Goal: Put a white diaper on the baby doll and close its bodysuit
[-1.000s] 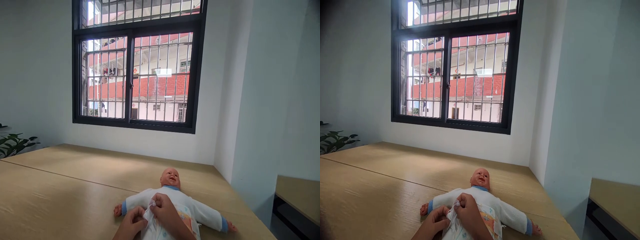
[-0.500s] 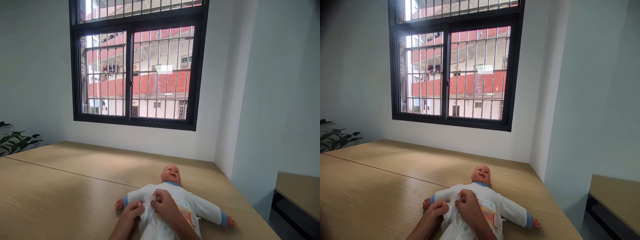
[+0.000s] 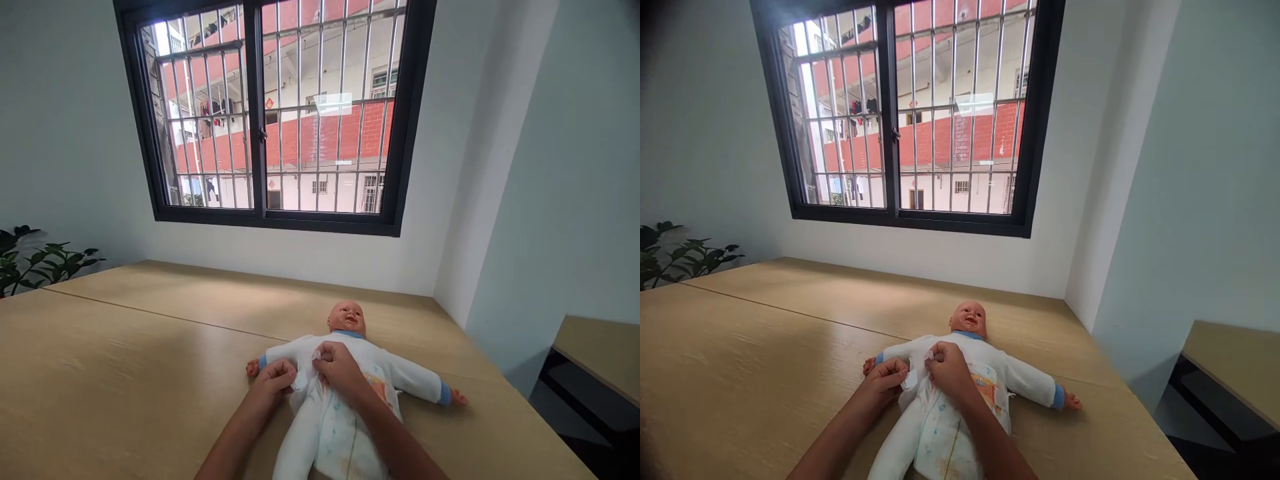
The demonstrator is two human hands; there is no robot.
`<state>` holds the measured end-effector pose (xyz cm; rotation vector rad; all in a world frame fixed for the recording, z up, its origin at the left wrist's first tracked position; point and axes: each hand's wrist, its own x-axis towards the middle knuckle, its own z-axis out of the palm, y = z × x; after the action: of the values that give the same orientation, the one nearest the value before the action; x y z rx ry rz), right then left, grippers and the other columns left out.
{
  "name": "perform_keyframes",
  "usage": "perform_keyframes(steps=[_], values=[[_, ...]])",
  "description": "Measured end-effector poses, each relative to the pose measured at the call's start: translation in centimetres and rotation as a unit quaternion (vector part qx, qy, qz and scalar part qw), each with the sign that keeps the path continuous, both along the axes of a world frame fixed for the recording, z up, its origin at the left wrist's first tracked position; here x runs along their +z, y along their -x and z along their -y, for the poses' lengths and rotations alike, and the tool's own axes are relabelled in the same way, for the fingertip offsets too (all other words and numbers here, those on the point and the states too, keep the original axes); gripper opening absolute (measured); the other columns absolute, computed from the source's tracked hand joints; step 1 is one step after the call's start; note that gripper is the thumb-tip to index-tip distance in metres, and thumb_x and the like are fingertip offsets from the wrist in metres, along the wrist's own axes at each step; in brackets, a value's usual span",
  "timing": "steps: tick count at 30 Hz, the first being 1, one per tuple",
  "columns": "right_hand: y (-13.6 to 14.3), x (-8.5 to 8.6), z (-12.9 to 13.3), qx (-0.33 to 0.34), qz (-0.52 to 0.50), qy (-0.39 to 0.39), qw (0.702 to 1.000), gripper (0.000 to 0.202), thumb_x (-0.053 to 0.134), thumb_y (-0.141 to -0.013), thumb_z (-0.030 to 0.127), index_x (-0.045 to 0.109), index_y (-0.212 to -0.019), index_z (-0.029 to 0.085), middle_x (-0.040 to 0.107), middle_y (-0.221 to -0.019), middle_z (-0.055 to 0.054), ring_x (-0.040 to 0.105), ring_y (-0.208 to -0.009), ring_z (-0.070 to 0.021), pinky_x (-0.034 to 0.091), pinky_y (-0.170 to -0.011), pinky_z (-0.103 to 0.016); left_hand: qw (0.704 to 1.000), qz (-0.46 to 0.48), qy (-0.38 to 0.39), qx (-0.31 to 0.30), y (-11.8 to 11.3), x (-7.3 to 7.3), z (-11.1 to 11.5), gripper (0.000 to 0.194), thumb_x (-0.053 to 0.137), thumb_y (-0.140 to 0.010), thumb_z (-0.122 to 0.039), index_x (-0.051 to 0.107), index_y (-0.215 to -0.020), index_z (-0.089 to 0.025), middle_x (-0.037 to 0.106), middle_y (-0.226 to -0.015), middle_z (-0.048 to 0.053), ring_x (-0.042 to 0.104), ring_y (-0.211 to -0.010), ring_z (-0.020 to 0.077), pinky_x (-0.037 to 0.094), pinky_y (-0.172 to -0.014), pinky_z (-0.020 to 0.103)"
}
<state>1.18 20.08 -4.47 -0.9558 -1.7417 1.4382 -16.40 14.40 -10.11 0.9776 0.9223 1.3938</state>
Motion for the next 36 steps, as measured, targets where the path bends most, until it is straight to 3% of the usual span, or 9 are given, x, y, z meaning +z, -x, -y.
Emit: perform_keyframes(steps=[6, 16, 23, 27, 36], values=[[0.0, -0.1, 0.1, 0.006, -0.012, -0.003, 1.0, 0.006, 0.056, -0.065, 0.022, 0.051, -0.068, 0.02, 0.05, -0.051, 0.006, 0.045, -0.044, -0.0095, 0.031, -0.045, -0.023, 0.998, -0.063, 0.007, 0.0, 0.1, -0.2, 0.2, 0.046, 0.079, -0.068, -0.05, 0.047, -0.062, -0.018, 0.044, -0.057, -0.005, 0.036, -0.055, 0.009, 0.024, -0.054, 0.023], [-0.6, 0.4, 0.4, 0.031, -0.051, 0.0, 0.998, 0.013, 0.057, -0.067, 0.027, 0.049, -0.074, 0.02, 0.051, -0.055, 0.007, 0.046, -0.048, -0.0084, 0.034, -0.048, -0.022, 0.997, -0.019, 0.076, -0.009, -0.4, 1.5, 1.3, 0.038, 0.076, -0.073, -0.048, 0.057, -0.079, -0.016, 0.057, -0.072, -0.001, 0.051, -0.068, 0.0121, 0.038, -0.065, 0.024], [-0.5, 0.2, 0.2, 0.031, -0.042, -0.012, 0.999, 0.015, 0.059, -0.068, 0.028, 0.052, -0.076, 0.019, 0.05, -0.052, 0.007, 0.046, -0.047, -0.0086, 0.032, -0.046, -0.022, 0.984, -0.161, -0.073, 0.035, -1.1, 1.4, 1.1, 0.032, 0.079, -0.073, -0.04, 0.063, -0.083, -0.014, 0.055, -0.072, -0.001, 0.047, -0.067, 0.0111, 0.034, -0.062, 0.023], [-0.4, 0.1, 0.0, 0.022, -0.054, 0.001, 0.998, 0.017, 0.06, -0.066, 0.029, 0.053, -0.076, 0.018, 0.051, -0.052, 0.008, 0.046, -0.045, -0.0079, 0.035, -0.046, -0.022, 0.983, -0.175, -0.046, 0.022, -0.9, 1.2, 1.2, 0.037, 0.082, -0.069, -0.038, 0.065, -0.089, -0.014, 0.061, -0.073, 0.0, 0.052, -0.067, 0.0122, 0.036, -0.062, 0.023], [-0.4, -0.1, -0.1, -0.017, -0.047, 0.017, 0.999, 0.017, 0.062, -0.066, 0.03, 0.055, -0.073, 0.018, 0.053, -0.052, 0.006, 0.048, -0.045, -0.0084, 0.037, -0.046, -0.022, 0.977, -0.209, -0.043, 0.03, -0.5, 2.1, 1.7, 0.034, 0.082, -0.069, -0.042, 0.065, -0.075, -0.013, 0.057, -0.063, -0.002, 0.045, -0.057, 0.0095, 0.027, -0.054, 0.023]])
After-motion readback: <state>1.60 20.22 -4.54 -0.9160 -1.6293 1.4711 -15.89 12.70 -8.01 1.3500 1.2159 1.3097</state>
